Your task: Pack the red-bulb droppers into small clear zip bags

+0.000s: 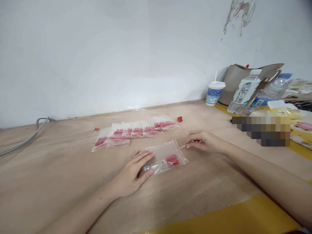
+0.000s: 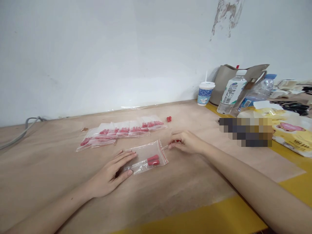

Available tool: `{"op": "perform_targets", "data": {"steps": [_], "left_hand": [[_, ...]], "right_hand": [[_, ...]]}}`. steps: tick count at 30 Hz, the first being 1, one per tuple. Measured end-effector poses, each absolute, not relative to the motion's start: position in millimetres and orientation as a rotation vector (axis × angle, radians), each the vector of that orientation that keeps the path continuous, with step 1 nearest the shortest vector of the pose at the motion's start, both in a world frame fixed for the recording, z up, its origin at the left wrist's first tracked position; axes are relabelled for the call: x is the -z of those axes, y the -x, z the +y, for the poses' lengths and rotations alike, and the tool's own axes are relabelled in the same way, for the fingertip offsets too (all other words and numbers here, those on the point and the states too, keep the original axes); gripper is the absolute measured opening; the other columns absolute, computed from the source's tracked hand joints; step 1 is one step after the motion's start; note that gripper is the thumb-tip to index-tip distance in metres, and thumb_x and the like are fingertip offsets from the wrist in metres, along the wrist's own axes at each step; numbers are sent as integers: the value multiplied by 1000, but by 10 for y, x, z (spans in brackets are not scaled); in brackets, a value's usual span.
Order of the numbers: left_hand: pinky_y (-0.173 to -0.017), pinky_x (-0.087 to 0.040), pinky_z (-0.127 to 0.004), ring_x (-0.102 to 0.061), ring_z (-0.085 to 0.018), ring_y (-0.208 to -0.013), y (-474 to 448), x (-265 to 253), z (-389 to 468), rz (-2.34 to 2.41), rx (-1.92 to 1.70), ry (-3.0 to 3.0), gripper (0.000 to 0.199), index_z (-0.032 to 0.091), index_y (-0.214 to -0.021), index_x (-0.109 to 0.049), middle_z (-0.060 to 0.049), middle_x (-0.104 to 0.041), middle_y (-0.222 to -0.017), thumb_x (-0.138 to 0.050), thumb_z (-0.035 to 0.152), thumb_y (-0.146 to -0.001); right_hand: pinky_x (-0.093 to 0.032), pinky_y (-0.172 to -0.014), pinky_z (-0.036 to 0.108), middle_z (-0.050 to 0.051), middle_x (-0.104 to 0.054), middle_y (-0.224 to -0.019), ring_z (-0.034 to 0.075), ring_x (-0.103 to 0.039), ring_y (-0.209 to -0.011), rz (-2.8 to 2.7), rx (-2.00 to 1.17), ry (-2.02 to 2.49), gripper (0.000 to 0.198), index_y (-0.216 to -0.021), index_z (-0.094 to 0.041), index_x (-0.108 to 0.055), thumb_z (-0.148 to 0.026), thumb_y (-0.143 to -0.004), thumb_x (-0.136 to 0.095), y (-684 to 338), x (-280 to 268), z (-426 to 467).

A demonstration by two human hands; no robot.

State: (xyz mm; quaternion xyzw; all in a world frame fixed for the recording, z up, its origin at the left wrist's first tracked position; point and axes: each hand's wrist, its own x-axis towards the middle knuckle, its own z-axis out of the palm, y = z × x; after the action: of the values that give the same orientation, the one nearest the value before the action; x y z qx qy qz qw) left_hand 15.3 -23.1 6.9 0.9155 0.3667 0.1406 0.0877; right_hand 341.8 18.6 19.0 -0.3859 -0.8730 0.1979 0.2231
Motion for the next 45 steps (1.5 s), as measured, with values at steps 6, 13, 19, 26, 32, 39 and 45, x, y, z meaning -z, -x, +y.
{"op": "perform_targets", "data": {"steps": [6, 13, 19, 26, 32, 39, 45], "left_hand": [[-107, -25, -49, -34, -24, -129, -155, -71, -235, 1073, -434, -2724, 45, 24, -134, -36, -5, -42, -137, -43, 36, -91], [-109, -23, -47, -37, -23, -127, -169, -93, -237, 1056, -447, -2703, 45, 25, -135, -36, -5, -43, -136, -43, 34, -91], [-107, -27, -48, -35, -24, -128, -173, -91, -234, 1077, -440, -2700, 45, 23, -133, -39, -6, -44, -136, -44, 36, -90], [-107, -26, -48, -36, -24, -127, -173, -83, -229, 1064, -452, -2708, 44, 24, -133, -39, -6, -44, -135, -44, 35, -91], [-108, -25, -48, -36, -24, -127, -167, -83, -228, 1065, -447, -2703, 45, 24, -134, -38, -6, -44, -136, -44, 36, -91], [-108, -24, -47, -39, -23, -125, -174, -70, -219, 1027, -466, -2710, 46, 25, -135, -36, -5, -45, -135, -45, 33, -91], [-109, -22, -48, -35, -23, -128, -161, -73, -215, 1047, -386, -2731, 44, 26, -135, -38, -5, -41, -138, -42, 35, -92]], "right_hand": [[-44, -81, 31, 8, -56, -99, 16, -54, -90, -2403, -704, 929, 29, -107, -19, -63, -27, -85, -45, -3233, -163, 103], [-48, -73, 29, 5, -62, -93, 15, -58, -83, -2159, -1077, 979, 28, -107, -17, -57, -29, -82, -51, -3084, -50, 87], [-38, -50, 21, 0, -56, -71, 8, -48, -55, -2048, -959, 1099, 13, -81, -15, -59, -27, -77, -54, -2988, -37, 94], [-31, -43, 20, -7, -44, -49, 7, -41, -44, -1922, -1158, 1145, 28, -95, -15, -58, -34, -74, -58, -2926, -29, 55], [-32, -42, 20, -2, -56, -58, 7, -45, -46, -1790, -1160, 1167, 23, -70, -16, -60, -39, -69, -63, -2853, 27, 74], [-34, -40, 21, -2, -60, -60, 8, -47, -44, -1598, -1329, 1169, 34, -83, -17, -62, -49, -68, -61, -2814, 75, 47], [-32, -40, 20, 0, -60, -64, 7, -42, -43, -1558, -946, 1388, 30, -84, -16, -59, -43, -72, -56, -3013, 39, 196]]}}
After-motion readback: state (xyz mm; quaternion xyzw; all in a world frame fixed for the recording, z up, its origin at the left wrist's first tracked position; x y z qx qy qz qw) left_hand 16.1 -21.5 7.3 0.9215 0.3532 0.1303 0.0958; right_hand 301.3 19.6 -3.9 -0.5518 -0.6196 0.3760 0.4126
